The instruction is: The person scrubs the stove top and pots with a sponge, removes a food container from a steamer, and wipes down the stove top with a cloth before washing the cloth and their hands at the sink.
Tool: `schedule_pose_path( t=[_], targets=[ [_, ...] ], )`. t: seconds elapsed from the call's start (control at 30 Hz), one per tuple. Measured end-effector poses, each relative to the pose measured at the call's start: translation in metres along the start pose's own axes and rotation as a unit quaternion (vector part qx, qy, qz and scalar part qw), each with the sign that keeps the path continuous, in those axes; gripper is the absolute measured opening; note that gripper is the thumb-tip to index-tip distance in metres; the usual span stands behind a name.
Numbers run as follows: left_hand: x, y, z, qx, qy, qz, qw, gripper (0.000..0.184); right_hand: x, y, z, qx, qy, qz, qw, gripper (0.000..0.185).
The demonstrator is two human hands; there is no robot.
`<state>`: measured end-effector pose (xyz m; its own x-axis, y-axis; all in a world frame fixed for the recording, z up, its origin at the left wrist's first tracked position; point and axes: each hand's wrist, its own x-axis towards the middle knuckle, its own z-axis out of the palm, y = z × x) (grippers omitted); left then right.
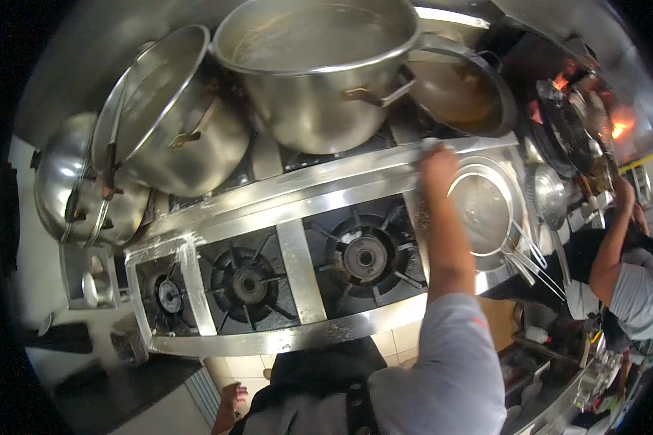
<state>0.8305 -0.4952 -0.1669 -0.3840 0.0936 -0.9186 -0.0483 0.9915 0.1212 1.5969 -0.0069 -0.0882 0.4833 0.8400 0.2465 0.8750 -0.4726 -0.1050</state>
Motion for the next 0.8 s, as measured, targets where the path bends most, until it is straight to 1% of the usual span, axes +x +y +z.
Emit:
schedule_pose_path(
  t=[0.03, 0.07, 0.13, 0.17, 0.2, 0.23, 0.27, 0.3, 0.33, 0.37, 0.4, 0.43, 0.47, 0.53, 0.57, 0.6, 0.67, 0.7, 0.73, 0.77, 0.8],
  targets=[
    [-0.003, 0.003, 0.003, -0.011, 0.023, 0.039, 0.999, 0.030, 0.001, 0.001, -0.022, -0.018, 0.101, -0.032, 0.994, 0.025],
    [-0.008, 0.003, 0.003, -0.022, 0.047, 0.075, 0.996, 0.029, 0.001, -0.007, -0.028, -0.047, 0.105, -0.053, 0.992, 0.025],
    [-0.011, 0.002, 0.006, 0.016, 0.067, 0.081, 0.994, 0.028, -0.023, -0.048, -0.015, -0.037, 0.101, -0.060, 0.992, 0.019],
    [-0.007, 0.002, 0.007, 0.028, 0.049, 0.056, 0.997, 0.027, -0.043, -0.078, 0.000, 0.072, 0.122, -0.102, 0.985, 0.019],
    [0.007, -0.010, 0.006, 0.059, 0.018, 0.070, 0.996, 0.029, -0.070, -0.116, 0.012, 0.179, 0.139, -0.141, 0.964, 0.019],
    [0.005, -0.010, 0.008, 0.068, 0.005, 0.068, 0.995, 0.029, -0.104, -0.165, 0.007, 0.229, 0.082, -0.170, 0.955, 0.019],
    [-0.005, 0.003, 0.015, 0.080, -0.009, 0.067, 0.994, 0.029, -0.131, -0.214, 0.022, 0.264, 0.071, -0.213, 0.938, 0.018],
    [-0.008, 0.007, 0.017, 0.093, -0.011, 0.090, 0.992, 0.027, -0.159, -0.262, 0.037, 0.299, 0.057, -0.254, 0.918, 0.017],
    [-0.009, 0.013, 0.019, 0.104, -0.016, 0.115, 0.988, 0.026, -0.182, -0.319, 0.022, 0.266, -0.034, -0.214, 0.939, 0.019],
    [-0.015, 0.022, 0.020, 0.091, -0.012, 0.115, 0.989, 0.024, -0.197, -0.361, 0.011, 0.232, -0.077, -0.285, 0.927, 0.021],
    [-0.019, 0.028, 0.020, 0.078, -0.010, 0.118, 0.990, 0.023, -0.201, -0.391, -0.012, 0.186, -0.087, -0.363, 0.909, 0.020],
    [-0.016, 0.029, 0.018, 0.082, -0.001, 0.129, 0.988, 0.023, -0.207, -0.403, -0.013, 0.235, -0.026, -0.399, 0.886, 0.020],
    [-0.014, 0.028, 0.010, 0.088, 0.009, 0.136, 0.987, 0.023, -0.203, -0.403, -0.008, 0.234, -0.046, -0.382, 0.893, 0.020],
    [-0.007, 0.013, -0.008, 0.056, 0.014, 0.112, 0.992, 0.025, -0.189, -0.368, 0.007, 0.221, -0.095, -0.356, 0.903, 0.019],
    [0.002, 0.008, -0.013, 0.032, 0.017, 0.104, 0.994, 0.025, -0.174, -0.329, 0.012, 0.221, -0.076, -0.301, 0.924, 0.019],
    [0.009, -0.002, -0.019, 0.026, 0.014, 0.078, 0.997, 0.026, -0.154, -0.281, 0.024, 0.324, -0.030, -0.268, 0.907, 0.015],
    [0.020, -0.030, -0.038, 0.018, 0.010, 0.023, 1.000, 0.029, -0.098, -0.187, 0.041, 0.263, 0.143, -0.199, 0.933, 0.014],
    [0.038, -0.057, -0.055, -0.023, -0.055, -0.014, 0.998, 0.030, -0.081, -0.153, 0.005, 0.247, 0.017, -0.115, 0.962, 0.029],
    [0.057, -0.072, -0.073, -0.063, -0.120, -0.049, 0.990, 0.031, -0.071, -0.128, -0.002, 0.106, 0.190, -0.112, 0.970, 0.020],
    [0.054, -0.073, -0.074, 0.002, -0.078, -0.057, 0.995, 0.031, -0.071, -0.129, -0.032, 0.017, 0.146, -0.022, 0.989, 0.020],
    [0.051, -0.077, -0.067, 0.068, -0.036, -0.063, 0.995, 0.031, -0.075, -0.130, -0.032, -0.006, 0.198, -0.045, 0.979, 0.025]
  ],
)
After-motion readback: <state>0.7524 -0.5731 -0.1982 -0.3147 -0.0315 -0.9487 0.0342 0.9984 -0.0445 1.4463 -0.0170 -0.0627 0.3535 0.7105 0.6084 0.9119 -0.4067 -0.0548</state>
